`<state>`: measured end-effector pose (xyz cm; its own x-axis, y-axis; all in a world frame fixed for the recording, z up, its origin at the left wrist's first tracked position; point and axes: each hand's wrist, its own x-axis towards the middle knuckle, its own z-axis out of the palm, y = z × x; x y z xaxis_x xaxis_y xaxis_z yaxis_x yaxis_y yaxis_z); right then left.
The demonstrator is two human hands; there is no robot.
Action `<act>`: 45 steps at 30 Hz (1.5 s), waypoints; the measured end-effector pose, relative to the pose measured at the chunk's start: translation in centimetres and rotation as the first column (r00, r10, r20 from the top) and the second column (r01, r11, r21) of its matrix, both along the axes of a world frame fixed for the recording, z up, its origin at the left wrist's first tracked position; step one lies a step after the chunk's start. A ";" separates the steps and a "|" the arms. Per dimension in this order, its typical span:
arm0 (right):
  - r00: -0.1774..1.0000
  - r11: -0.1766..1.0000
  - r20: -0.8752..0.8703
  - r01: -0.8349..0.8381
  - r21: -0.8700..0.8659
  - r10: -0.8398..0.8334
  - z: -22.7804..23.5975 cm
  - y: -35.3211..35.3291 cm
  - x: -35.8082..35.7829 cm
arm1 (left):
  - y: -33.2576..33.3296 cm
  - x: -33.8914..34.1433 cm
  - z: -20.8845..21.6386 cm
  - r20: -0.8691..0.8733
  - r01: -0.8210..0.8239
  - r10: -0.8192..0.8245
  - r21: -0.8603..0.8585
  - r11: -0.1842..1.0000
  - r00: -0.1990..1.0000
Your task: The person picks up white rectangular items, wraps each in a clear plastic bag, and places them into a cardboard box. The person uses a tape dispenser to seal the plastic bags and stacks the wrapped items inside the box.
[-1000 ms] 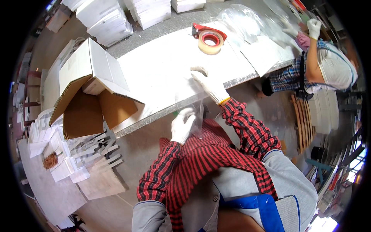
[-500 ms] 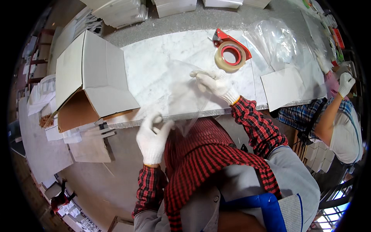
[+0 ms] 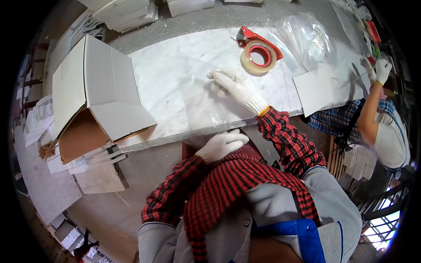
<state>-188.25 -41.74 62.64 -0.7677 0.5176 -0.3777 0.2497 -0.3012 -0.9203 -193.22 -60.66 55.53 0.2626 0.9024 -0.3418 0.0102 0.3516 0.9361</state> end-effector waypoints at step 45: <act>0.824 0.287 -0.109 -0.067 0.955 0.555 -3.2 2.5 0.4 | 1.3 -8.1 5.3 -0.112 -0.492 0.480 -0.258 0.831 0.870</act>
<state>-187.88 -39.22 59.45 -0.8800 0.0172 0.4746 -0.2910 0.7704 -0.5674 -201.32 -59.35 60.81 -0.2051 0.7808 -0.5902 -0.1934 0.5588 0.8065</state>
